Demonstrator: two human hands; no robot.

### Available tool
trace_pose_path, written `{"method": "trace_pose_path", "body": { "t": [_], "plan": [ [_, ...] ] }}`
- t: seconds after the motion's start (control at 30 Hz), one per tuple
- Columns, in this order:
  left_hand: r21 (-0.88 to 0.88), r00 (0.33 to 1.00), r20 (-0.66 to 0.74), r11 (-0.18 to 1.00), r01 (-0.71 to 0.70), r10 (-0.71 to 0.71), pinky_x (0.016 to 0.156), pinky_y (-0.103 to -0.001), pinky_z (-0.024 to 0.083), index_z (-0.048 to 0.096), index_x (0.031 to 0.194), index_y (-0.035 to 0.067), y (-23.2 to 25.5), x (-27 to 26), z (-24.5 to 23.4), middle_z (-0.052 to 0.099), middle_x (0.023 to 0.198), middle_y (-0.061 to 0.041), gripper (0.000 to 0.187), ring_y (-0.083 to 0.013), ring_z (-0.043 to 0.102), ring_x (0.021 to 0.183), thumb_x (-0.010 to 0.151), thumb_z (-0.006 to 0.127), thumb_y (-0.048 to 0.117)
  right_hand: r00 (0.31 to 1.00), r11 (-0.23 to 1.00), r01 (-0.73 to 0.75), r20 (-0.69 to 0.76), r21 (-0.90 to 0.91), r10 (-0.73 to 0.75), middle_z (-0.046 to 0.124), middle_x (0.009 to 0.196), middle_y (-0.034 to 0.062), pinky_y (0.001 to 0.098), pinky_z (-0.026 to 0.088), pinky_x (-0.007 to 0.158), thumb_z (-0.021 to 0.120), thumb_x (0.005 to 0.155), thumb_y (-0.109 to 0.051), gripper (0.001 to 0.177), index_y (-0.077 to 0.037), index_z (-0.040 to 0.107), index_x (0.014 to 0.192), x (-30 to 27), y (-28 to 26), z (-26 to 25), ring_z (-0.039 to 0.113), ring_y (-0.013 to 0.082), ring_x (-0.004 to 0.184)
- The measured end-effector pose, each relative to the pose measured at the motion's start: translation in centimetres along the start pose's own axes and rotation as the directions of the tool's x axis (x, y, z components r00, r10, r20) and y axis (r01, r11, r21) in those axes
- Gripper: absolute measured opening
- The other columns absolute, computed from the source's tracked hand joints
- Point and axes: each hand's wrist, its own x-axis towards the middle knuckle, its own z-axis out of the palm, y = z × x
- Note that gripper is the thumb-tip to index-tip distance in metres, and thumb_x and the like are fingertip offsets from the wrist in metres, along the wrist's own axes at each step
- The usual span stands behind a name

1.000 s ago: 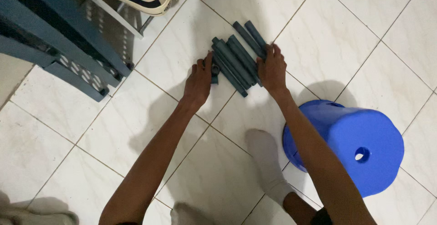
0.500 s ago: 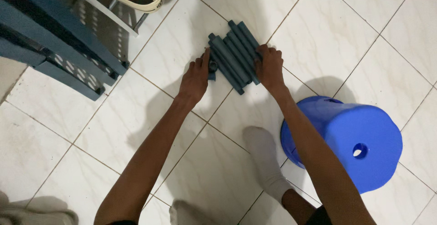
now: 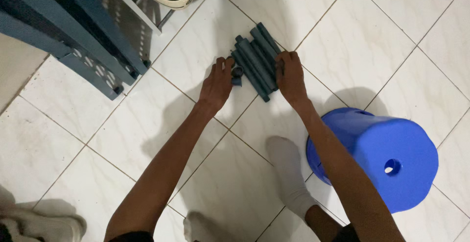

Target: The person assembles a blue plastic shoe rack by inserting cylindrical connectors into the frame and attaching perforated panels. The person works on a tiled floor next to a pile of shoes and a blue stool.

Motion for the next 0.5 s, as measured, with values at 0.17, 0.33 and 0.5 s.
{"method": "trace_pose_path", "body": {
  "t": [0.17,0.33,0.5],
  "plan": [
    [-0.06,0.99,0.104,0.993,0.098,-0.091,0.095,-0.038,0.057,0.042,0.142,0.003,0.3,-0.2,-1.1,0.04,0.148,-0.022,0.061,-0.0373,0.049,0.13,0.088,0.07,0.002,0.991,0.985,0.133,-0.003,-0.11,-0.134,0.054,0.115,0.0229,0.0513,0.046,0.09,0.065,0.092,0.0,0.024,-0.002,0.057,0.114,-0.1,-0.6,0.7,0.054,0.0408,0.105],
    [0.133,0.994,0.012,0.985,-0.111,0.11,0.105,-0.043,0.046,0.056,0.139,0.009,-0.2,-1.1,-1.6,0.038,0.153,-0.022,0.056,-0.0356,0.042,0.139,0.086,0.07,0.001,0.984,0.978,0.166,-0.047,-0.124,-0.173,0.054,0.122,0.0249,0.0512,0.043,0.096,0.07,0.095,-0.006,0.025,0.0,0.061,0.117,-0.2,-2.2,0.9,0.053,0.0421,0.111],
    [0.372,0.981,0.016,0.909,-0.185,0.193,0.109,-0.046,0.041,0.062,0.132,0.01,-0.4,-0.9,-0.4,0.039,0.155,-0.018,0.041,-0.035,0.036,0.145,0.091,0.065,0.009,0.944,0.927,0.329,0.043,-0.18,-0.327,0.057,0.131,0.0175,0.0486,0.039,0.11,0.073,0.097,-0.011,0.024,-0.005,0.066,0.12,-0.5,-3.6,1.9,0.053,0.0365,0.125]
  ]
}}
